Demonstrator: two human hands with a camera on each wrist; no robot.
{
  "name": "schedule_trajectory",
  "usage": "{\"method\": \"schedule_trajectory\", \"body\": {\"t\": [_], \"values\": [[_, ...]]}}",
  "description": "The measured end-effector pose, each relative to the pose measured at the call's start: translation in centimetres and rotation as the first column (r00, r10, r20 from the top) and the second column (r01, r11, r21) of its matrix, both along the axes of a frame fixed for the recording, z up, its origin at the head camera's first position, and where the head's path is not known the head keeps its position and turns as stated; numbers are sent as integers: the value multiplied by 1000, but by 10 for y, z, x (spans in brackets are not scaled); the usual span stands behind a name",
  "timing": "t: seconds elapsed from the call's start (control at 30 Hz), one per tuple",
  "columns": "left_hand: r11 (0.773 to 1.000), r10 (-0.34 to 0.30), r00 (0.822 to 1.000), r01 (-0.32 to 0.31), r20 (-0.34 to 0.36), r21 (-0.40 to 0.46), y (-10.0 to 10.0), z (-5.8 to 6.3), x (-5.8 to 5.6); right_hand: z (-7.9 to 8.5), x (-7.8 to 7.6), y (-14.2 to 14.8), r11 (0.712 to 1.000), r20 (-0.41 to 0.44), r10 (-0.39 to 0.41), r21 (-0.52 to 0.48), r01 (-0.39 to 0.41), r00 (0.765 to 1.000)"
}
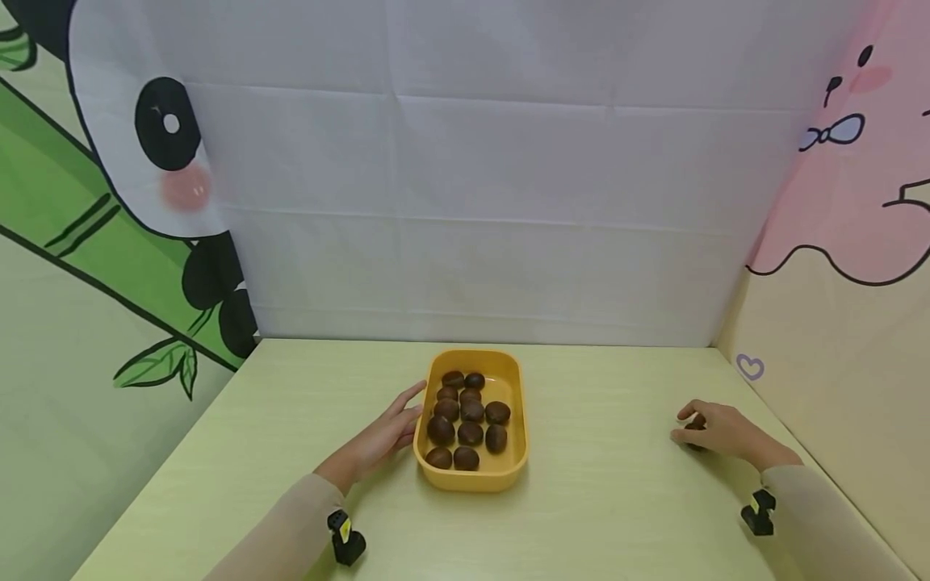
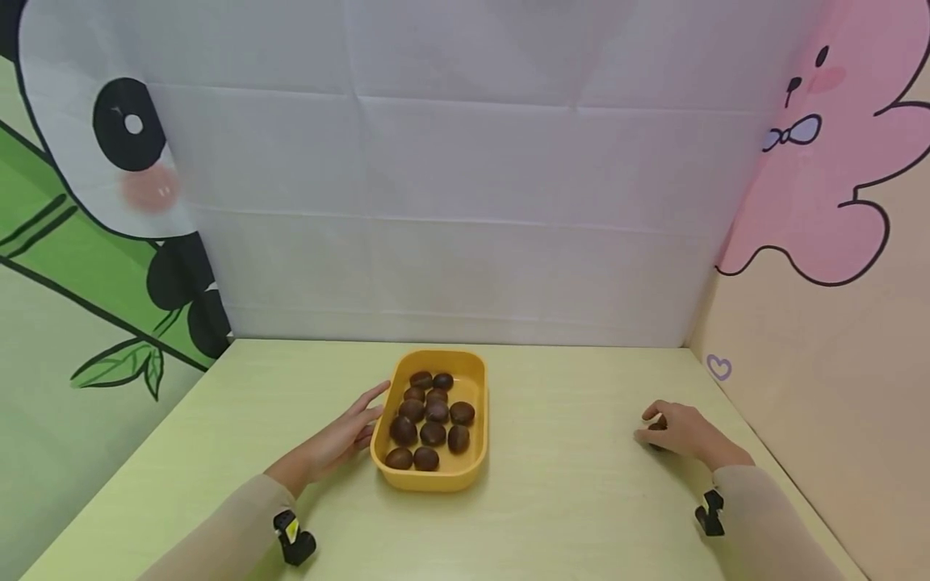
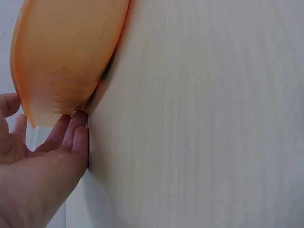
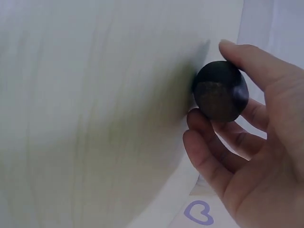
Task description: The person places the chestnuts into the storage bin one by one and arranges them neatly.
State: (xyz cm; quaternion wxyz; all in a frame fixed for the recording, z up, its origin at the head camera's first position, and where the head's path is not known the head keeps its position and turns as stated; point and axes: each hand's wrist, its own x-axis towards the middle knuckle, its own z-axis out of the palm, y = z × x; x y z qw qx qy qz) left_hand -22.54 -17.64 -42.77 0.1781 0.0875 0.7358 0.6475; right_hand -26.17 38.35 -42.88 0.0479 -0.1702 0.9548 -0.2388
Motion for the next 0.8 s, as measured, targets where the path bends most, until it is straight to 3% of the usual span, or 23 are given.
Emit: {"method": "schedule_trajectory", "body": {"t": [0.4, 0.8], "values": [[1000, 19, 1000, -19, 6, -7, 1, 2, 1, 11, -5, -20, 999, 39, 14, -32, -13, 999], [1000, 15, 1000, -15, 4, -4, 2, 2, 1, 32, -12, -75, 983, -1, 154, -101, -153, 988]]}}
